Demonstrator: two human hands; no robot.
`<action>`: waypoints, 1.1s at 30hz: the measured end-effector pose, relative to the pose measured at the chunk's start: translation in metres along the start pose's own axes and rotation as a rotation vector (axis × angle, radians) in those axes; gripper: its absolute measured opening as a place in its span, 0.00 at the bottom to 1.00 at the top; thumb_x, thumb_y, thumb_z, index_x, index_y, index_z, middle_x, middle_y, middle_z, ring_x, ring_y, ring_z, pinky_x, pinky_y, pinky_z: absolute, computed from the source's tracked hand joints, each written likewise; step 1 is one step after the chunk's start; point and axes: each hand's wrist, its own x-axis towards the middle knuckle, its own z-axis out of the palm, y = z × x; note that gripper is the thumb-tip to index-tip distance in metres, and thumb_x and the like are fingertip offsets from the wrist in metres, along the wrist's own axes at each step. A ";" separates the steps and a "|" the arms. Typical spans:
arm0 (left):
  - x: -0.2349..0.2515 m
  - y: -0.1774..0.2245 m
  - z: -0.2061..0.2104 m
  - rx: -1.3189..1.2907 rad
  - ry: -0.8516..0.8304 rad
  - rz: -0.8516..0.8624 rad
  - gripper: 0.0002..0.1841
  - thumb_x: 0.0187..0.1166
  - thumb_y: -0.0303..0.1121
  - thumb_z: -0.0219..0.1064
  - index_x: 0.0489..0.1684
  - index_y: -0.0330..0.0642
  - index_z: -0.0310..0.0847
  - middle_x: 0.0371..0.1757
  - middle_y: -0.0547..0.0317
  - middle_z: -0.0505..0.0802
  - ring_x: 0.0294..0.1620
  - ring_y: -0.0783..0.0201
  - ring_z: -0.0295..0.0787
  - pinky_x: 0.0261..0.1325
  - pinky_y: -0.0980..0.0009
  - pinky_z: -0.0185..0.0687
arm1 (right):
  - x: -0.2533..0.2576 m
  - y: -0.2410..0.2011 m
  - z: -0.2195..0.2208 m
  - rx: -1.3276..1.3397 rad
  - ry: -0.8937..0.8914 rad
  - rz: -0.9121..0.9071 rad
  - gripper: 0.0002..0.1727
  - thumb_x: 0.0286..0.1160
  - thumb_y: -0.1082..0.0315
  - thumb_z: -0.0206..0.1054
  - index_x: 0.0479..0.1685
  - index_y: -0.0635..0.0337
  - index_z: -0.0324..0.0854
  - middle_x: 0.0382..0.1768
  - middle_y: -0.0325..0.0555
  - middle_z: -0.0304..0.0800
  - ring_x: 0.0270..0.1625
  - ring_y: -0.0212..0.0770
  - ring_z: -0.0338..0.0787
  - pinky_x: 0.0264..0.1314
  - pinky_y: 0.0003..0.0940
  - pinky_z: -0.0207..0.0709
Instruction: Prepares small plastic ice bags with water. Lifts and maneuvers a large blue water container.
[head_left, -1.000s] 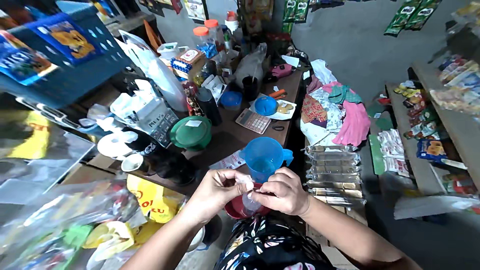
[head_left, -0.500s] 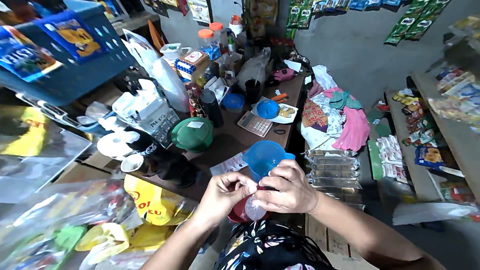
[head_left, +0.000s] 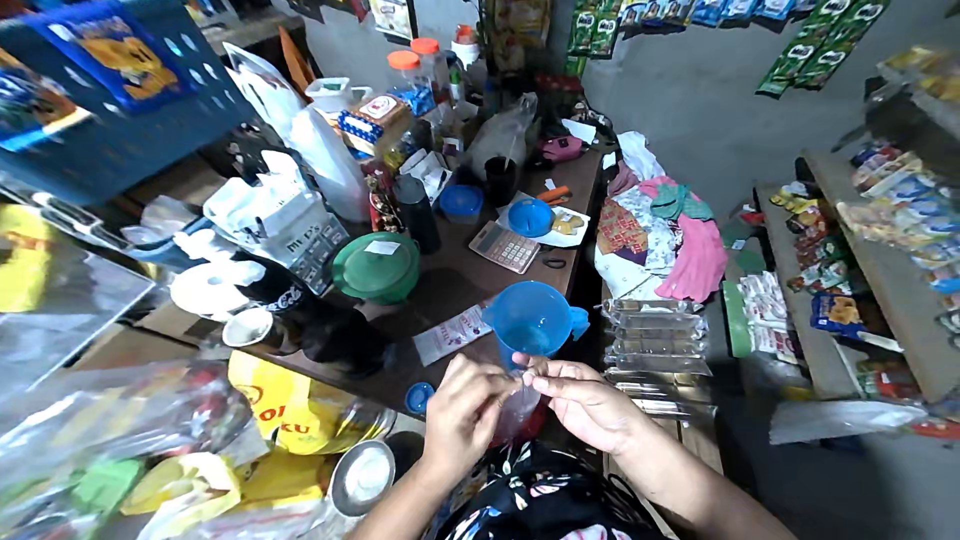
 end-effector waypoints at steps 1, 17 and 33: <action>-0.002 -0.001 -0.001 0.066 -0.013 0.078 0.04 0.81 0.30 0.66 0.39 0.47 0.88 0.41 0.61 0.91 0.48 0.68 0.84 0.60 0.75 0.74 | 0.000 0.003 0.002 -0.002 0.024 -0.026 0.11 0.79 0.78 0.60 0.50 0.66 0.88 0.62 0.43 0.91 0.63 0.30 0.88 0.70 0.29 0.78; 0.016 0.022 -0.011 -0.004 -0.126 -0.160 0.07 0.78 0.33 0.68 0.37 0.41 0.90 0.40 0.62 0.93 0.46 0.75 0.86 0.51 0.82 0.81 | 0.008 0.028 0.000 -1.094 0.194 -0.859 0.07 0.72 0.70 0.71 0.39 0.60 0.94 0.46 0.45 0.92 0.55 0.36 0.87 0.62 0.30 0.79; -0.004 0.022 -0.012 0.054 -0.101 -0.261 0.07 0.78 0.38 0.69 0.37 0.49 0.92 0.49 0.65 0.93 0.56 0.74 0.84 0.63 0.74 0.76 | 0.007 0.011 0.001 -1.139 0.076 -0.775 0.05 0.64 0.70 0.74 0.34 0.62 0.90 0.37 0.45 0.92 0.39 0.25 0.89 0.44 0.15 0.82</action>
